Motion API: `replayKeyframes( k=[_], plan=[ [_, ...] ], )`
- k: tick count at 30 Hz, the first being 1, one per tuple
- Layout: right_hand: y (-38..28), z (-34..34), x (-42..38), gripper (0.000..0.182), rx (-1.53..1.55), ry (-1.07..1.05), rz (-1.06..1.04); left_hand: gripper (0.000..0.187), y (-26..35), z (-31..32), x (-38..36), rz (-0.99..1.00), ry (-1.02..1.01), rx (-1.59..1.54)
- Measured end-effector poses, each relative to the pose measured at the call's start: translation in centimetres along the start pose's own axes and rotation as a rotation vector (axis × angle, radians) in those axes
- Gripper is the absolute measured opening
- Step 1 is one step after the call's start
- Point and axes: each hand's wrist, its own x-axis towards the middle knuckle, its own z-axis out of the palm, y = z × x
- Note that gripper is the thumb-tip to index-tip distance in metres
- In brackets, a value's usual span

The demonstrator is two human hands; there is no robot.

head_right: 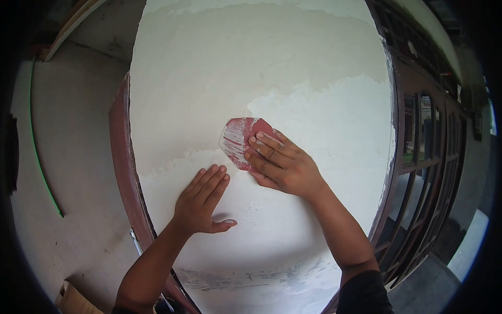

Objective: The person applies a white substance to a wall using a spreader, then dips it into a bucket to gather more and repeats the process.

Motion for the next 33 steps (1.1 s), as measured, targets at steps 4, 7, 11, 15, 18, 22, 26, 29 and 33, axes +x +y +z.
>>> replayKeyframes(
  k=[4,7,11,15,18,22,26,29,33],
  plan=[
    [0.8,-1.2,-2.2,0.040,-0.081,0.014,0.055,0.081,0.2,-0.1,0.2,-0.007,0.017,0.007],
    [0.5,-0.7,-0.8,0.039,-0.044,0.066,0.064,0.086,0.1,0.1,-0.1,-0.011,0.005,-0.019],
    [0.5,-0.1,0.3,0.037,-0.021,0.015,0.013,0.086,0.0,0.1,0.0,0.000,0.004,-0.013],
    [0.8,-1.2,-1.8,0.038,-0.085,0.036,0.060,0.086,0.1,0.1,-0.1,-0.007,0.007,-0.016],
    [0.2,-0.9,-0.6,0.040,-0.043,0.053,0.055,0.085,0.1,0.1,0.0,-0.006,0.003,-0.009],
    [0.4,-0.2,-0.5,0.040,-0.060,0.002,0.033,0.085,-0.1,0.1,0.0,0.002,0.008,0.005],
    [0.5,-0.7,-1.2,0.040,-0.046,0.057,0.068,0.084,0.0,0.0,0.0,-0.004,0.012,0.009],
    [0.1,-0.4,-0.3,0.040,-0.020,0.050,0.074,0.083,0.1,0.0,0.1,0.000,0.011,-0.001],
    [0.5,-0.7,-1.9,0.040,-0.043,0.027,0.067,0.083,0.1,0.0,0.1,-0.002,0.019,-0.002]
  ],
)
